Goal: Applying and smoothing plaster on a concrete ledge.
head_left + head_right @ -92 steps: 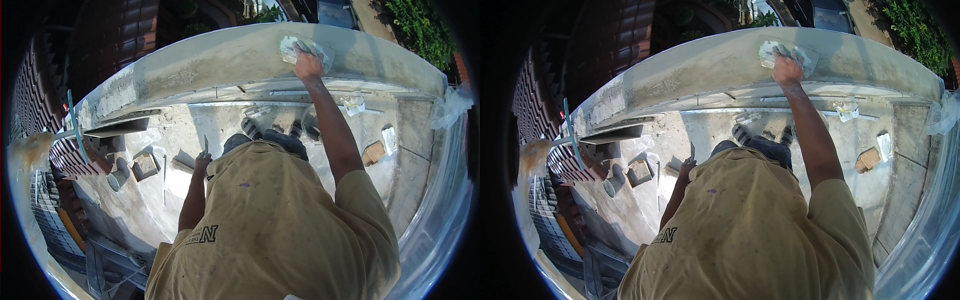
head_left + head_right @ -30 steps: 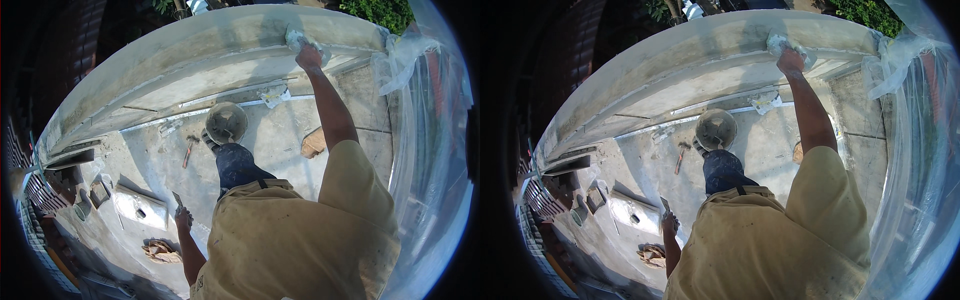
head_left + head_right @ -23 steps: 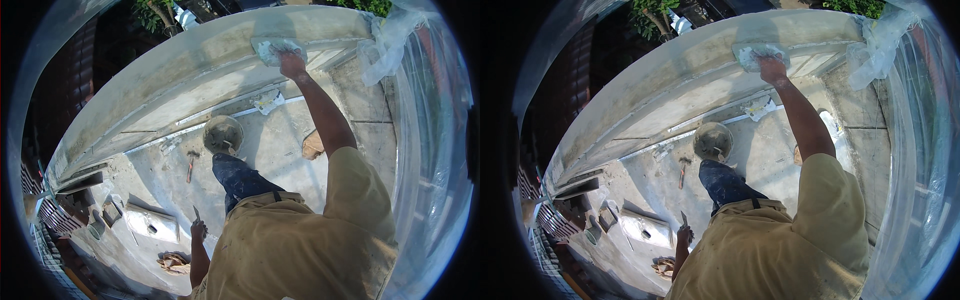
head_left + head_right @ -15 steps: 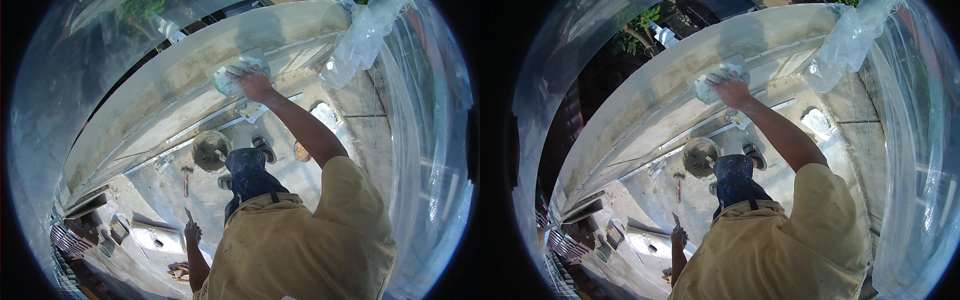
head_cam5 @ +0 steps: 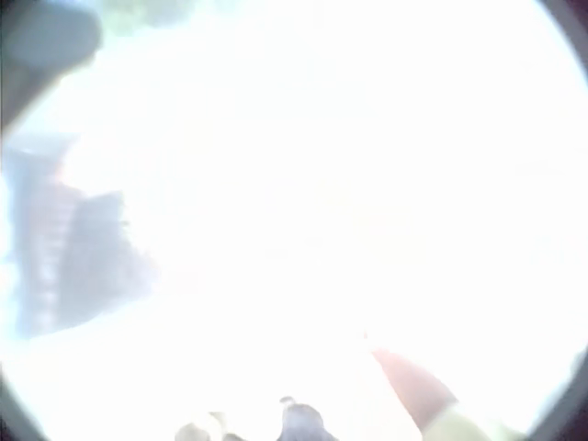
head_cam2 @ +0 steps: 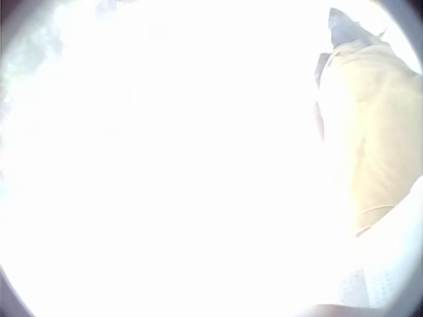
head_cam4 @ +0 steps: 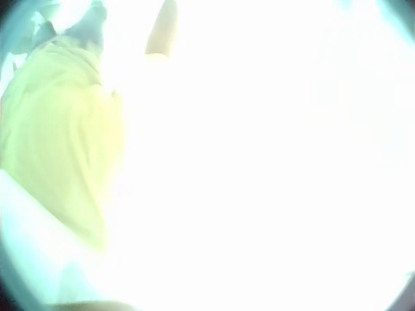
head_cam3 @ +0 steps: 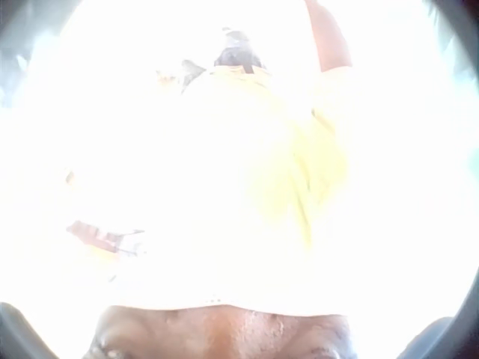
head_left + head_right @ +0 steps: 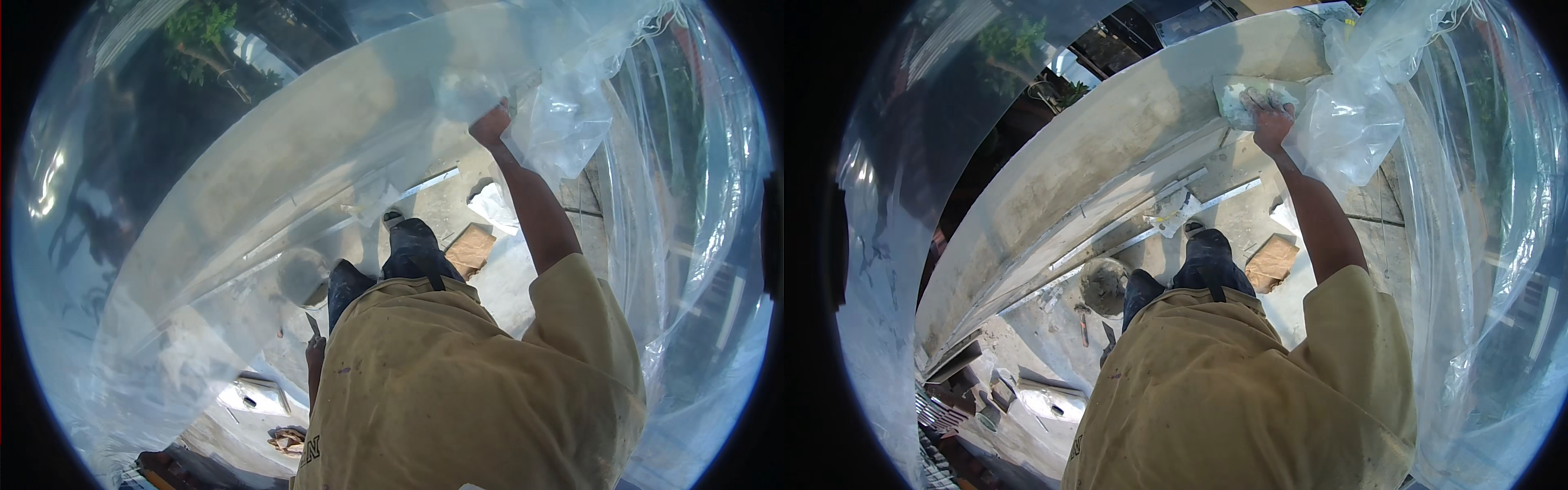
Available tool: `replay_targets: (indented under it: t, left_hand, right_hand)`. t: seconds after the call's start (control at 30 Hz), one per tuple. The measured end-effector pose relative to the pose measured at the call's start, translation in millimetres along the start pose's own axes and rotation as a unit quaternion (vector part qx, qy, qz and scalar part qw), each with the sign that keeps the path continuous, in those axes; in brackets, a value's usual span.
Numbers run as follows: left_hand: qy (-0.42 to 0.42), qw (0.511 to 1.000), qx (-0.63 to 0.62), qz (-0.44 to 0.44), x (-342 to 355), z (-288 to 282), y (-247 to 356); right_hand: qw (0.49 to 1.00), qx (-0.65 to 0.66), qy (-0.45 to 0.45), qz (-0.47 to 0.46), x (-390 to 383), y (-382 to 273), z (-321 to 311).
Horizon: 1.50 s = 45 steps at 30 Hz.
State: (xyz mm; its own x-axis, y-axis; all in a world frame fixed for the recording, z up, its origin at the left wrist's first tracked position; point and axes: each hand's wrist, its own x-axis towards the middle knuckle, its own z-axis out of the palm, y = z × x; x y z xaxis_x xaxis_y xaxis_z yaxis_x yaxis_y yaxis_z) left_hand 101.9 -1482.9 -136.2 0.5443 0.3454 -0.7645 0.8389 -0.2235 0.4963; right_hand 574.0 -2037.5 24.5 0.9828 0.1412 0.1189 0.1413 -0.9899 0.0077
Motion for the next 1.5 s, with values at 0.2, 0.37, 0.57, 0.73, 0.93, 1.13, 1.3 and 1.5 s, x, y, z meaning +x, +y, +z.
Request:
replay_targets:
  t: [0.2,0.37,0.57,0.73,0.93,1.13,1.3,1.5]
  left_hand:
    - [0.033,0.975,-0.150,-0.158,-45.1,3.9,141.1]
    - [0.030,0.979,-0.124,-0.160,-46.5,-1.8,163.3]
    - [0.026,0.984,-0.100,-0.144,-63.4,10.1,143.0]
    - [0.003,0.988,-0.103,-0.116,-36.0,22.1,42.6]
    - [-0.018,0.955,-0.265,-0.130,-57.2,30.4,80.3]
    - [-0.010,0.996,-0.082,0.015,-59.3,45.4,77.8]
    - [-0.037,0.998,-0.045,0.005,-43.0,52.1,88.6]
    - [0.047,0.953,-0.265,-0.139,-60.5,41.7,144.5]
  right_hand:
    - [0.996,-0.037,0.047,-0.072,5.2,-7.0,-0.3]
    - [0.998,-0.021,0.064,0.011,15.1,85.8,4.5]
    - [1.000,-0.018,0.012,0.000,31.7,73.1,5.2]
    - [0.982,-0.004,0.034,0.187,55.2,132.2,16.0]
    - [0.976,-0.004,-0.089,0.198,65.2,101.6,-17.0]
    - [0.981,0.032,-0.098,0.163,83.1,63.1,-8.7]
    - [0.987,-0.019,0.035,-0.154,32.9,-48.9,0.9]
    - [0.982,0.028,-0.118,0.146,108.6,42.8,-40.6]
